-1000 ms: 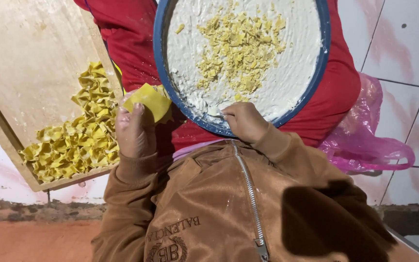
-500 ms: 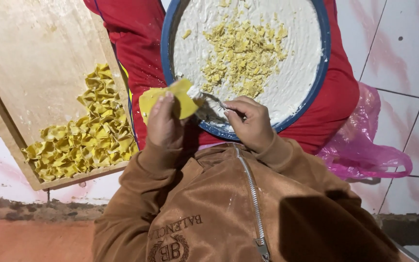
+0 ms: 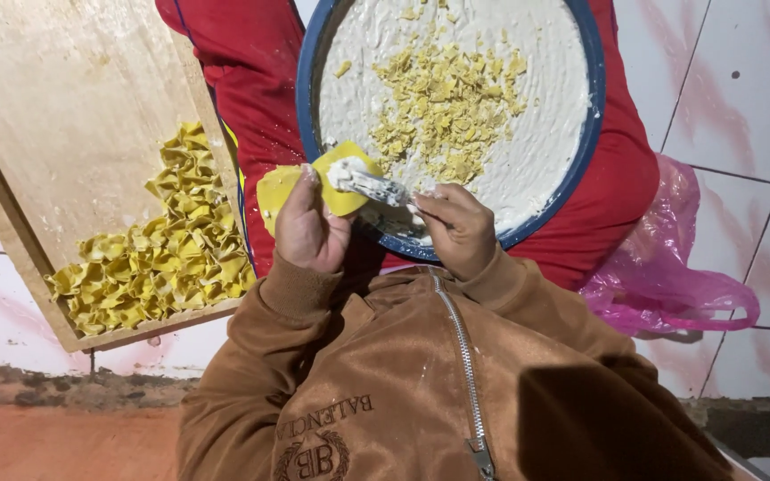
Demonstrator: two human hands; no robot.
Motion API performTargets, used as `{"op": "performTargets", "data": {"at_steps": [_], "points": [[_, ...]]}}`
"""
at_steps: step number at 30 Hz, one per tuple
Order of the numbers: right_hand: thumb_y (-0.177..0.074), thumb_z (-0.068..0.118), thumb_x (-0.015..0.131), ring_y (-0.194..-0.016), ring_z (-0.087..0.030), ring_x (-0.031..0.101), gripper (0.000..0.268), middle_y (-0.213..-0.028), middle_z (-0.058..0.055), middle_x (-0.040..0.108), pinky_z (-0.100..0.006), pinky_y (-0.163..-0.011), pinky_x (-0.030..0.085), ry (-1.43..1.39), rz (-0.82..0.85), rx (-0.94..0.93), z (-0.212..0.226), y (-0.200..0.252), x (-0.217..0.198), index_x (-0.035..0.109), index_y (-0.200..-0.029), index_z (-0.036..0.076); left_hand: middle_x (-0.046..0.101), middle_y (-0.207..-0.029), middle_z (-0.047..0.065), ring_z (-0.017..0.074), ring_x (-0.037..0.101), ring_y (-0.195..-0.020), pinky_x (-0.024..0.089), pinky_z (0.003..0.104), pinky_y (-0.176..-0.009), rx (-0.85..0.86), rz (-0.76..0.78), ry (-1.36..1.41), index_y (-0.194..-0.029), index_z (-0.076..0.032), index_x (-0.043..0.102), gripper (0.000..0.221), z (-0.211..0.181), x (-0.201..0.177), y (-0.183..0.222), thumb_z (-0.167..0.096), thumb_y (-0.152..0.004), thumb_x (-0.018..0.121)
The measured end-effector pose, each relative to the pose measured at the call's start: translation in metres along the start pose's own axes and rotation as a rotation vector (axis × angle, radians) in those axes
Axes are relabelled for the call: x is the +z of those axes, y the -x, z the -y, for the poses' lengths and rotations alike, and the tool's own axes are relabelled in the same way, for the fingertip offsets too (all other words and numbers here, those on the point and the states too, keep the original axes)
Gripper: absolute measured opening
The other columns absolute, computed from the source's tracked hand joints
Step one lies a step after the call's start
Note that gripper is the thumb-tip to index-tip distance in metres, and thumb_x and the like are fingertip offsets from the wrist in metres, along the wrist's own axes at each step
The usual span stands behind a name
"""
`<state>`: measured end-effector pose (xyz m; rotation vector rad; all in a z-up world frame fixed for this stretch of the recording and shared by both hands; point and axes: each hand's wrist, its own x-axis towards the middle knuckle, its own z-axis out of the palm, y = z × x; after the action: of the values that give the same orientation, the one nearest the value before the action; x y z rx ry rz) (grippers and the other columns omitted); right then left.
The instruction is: Folding dumplings by placing filling on dough wrappers and pinching the edges to seal them.
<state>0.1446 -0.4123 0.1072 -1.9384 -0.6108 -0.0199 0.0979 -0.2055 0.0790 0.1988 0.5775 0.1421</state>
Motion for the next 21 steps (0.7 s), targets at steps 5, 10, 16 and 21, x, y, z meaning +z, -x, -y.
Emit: {"op": "performTargets", "data": {"at_steps": [5, 10, 16, 21], "points": [[-0.09, -0.005, 0.074, -0.065, -0.031, 0.068, 0.017, -0.091, -0.018, 0.071, -0.036, -0.057, 0.054, 0.022, 0.014, -0.032, -0.004, -0.006, -0.012, 0.079, -0.107, -0.001, 0.07, -0.118, 0.022, 0.0321, 0.073, -0.102, 0.066, 0.046, -0.087, 0.101, -0.058, -0.176, -0.126, 0.006, 0.061, 0.043, -0.019, 0.045, 0.026, -0.029, -0.103, 0.052], [-0.084, 0.001, 0.083, -0.061, -0.024, 0.061, 0.029, -0.093, -0.014, 0.068, -0.034, -0.056, 0.053, -0.036, 0.076, -0.033, 0.006, -0.028, -0.014, 0.076, -0.112, 0.0, 0.072, -0.095, 0.014, 0.0264, 0.074, -0.086, 0.067, 0.045, -0.072, 0.049, -0.112, -0.293, -0.101, -0.004, 0.068, 0.029, -0.007, 0.08, 0.044, -0.032, -0.095, 0.067], [-0.09, 0.004, 0.079, -0.066, -0.026, 0.063, 0.008, -0.099, -0.014, 0.064, -0.033, -0.06, 0.055, -0.111, 0.095, -0.186, 0.026, -0.051, -0.01, 0.08, -0.098, 0.006, 0.052, -0.066, 0.004, 0.0124, 0.053, -0.058, 0.05, 0.022, -0.053, -0.073, 0.073, -0.615, -0.071, -0.01, 0.058, 0.039, -0.003, 0.063, 0.039, -0.036, -0.101, 0.058], [-0.089, 0.001, 0.075, -0.07, -0.039, 0.068, 0.014, -0.097, -0.02, 0.068, -0.042, -0.06, 0.057, -0.083, 0.149, -0.216, 0.002, -0.035, -0.002, 0.076, -0.103, 0.002, 0.068, -0.08, 0.015, 0.0215, 0.067, -0.074, 0.061, 0.04, -0.076, -0.069, 0.292, -0.574, -0.088, 0.004, 0.074, 0.041, 0.008, 0.035, 0.023, -0.027, -0.107, 0.053]]}}
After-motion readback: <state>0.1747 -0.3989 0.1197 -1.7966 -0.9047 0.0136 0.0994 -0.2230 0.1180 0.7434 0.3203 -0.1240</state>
